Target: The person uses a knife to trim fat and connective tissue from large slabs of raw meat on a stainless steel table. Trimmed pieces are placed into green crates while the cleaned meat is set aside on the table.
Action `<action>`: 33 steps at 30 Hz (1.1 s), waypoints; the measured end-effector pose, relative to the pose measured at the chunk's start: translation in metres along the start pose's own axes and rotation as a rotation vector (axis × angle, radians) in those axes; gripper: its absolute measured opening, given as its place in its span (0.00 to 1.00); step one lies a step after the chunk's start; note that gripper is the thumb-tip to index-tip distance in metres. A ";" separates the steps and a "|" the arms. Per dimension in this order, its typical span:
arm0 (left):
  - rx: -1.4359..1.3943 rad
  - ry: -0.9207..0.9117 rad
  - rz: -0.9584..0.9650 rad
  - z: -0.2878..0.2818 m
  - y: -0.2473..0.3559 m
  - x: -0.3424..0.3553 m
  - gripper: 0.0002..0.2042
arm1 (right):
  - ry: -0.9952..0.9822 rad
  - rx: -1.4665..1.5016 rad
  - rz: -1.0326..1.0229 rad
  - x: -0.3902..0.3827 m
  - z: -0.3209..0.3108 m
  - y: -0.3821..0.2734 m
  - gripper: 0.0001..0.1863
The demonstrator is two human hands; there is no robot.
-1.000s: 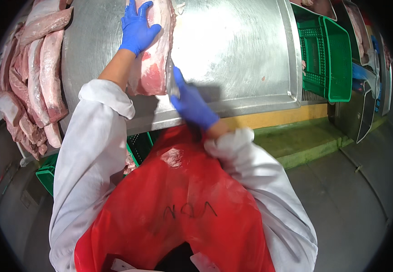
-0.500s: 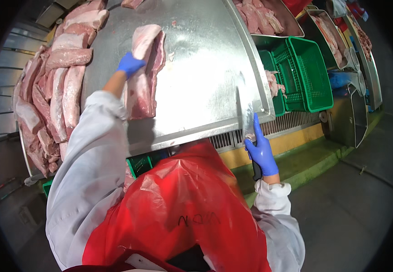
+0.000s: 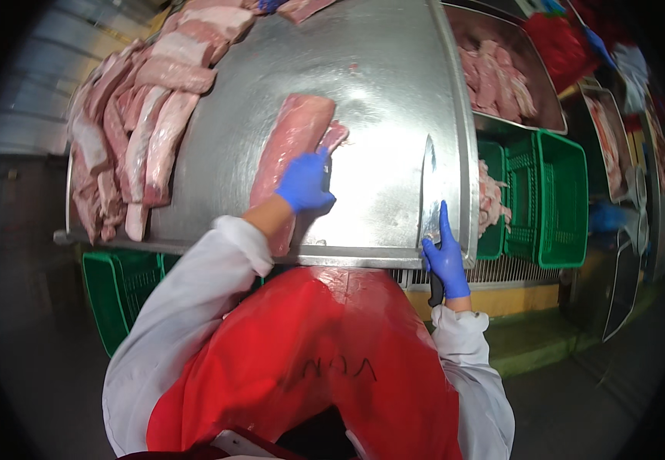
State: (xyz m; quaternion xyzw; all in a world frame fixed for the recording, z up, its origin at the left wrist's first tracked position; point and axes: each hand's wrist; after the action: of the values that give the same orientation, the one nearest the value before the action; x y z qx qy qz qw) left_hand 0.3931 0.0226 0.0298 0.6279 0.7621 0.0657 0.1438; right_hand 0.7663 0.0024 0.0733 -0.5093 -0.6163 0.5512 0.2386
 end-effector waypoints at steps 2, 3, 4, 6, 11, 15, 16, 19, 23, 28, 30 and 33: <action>0.082 -0.143 -0.167 0.028 0.012 0.000 0.21 | 0.004 -0.028 -0.128 0.028 0.002 0.005 0.46; 0.027 -0.197 -0.245 0.023 0.008 0.001 0.19 | -0.011 -0.023 -0.174 0.041 0.005 0.005 0.46; -0.031 -0.252 -0.317 0.017 0.005 -0.001 0.17 | -0.022 -0.017 -0.217 0.052 0.008 0.005 0.46; -0.128 -0.146 -0.201 -0.034 0.004 -0.017 0.13 | -0.062 0.008 -0.225 0.067 0.019 0.006 0.46; -0.970 -0.217 -0.472 -0.130 -0.112 -0.045 0.07 | -0.232 0.164 -0.202 0.103 0.094 -0.009 0.45; -1.186 0.042 -0.480 -0.139 -0.171 -0.068 0.10 | -0.595 0.161 -0.174 0.124 0.201 -0.052 0.44; -1.217 0.071 -0.519 -0.137 -0.179 -0.074 0.10 | -0.672 0.079 -0.258 0.132 0.230 -0.055 0.43; -1.361 0.073 -0.447 -0.141 -0.156 -0.076 0.11 | -0.691 -0.215 -0.367 0.149 0.294 -0.064 0.41; -1.343 0.055 -0.468 -0.147 -0.166 -0.086 0.12 | -1.020 -0.397 -0.279 0.102 0.244 -0.096 0.38; -1.492 0.067 -0.312 -0.179 -0.152 -0.088 0.12 | -1.008 -0.397 -0.332 0.082 0.244 -0.110 0.38; -1.468 -0.007 -0.275 -0.191 -0.142 -0.086 0.12 | -0.832 -0.464 -0.604 0.110 0.296 -0.085 0.40; -1.477 -0.037 -0.215 -0.198 -0.157 -0.097 0.11 | -0.619 -0.443 -0.602 0.121 0.318 -0.092 0.41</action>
State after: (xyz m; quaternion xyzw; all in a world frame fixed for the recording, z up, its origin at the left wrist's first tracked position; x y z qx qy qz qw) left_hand 0.2023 -0.0884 0.1872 0.2909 0.5743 0.5357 0.5465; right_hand 0.4158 -0.0172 0.0372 -0.1591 -0.8809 0.4387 0.0787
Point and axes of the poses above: each hand's wrist, its own x-axis towards the middle knuckle, its own z-axis out of the palm, y = z × x, and after that the axes turned 12 degrees about -z, right-handed
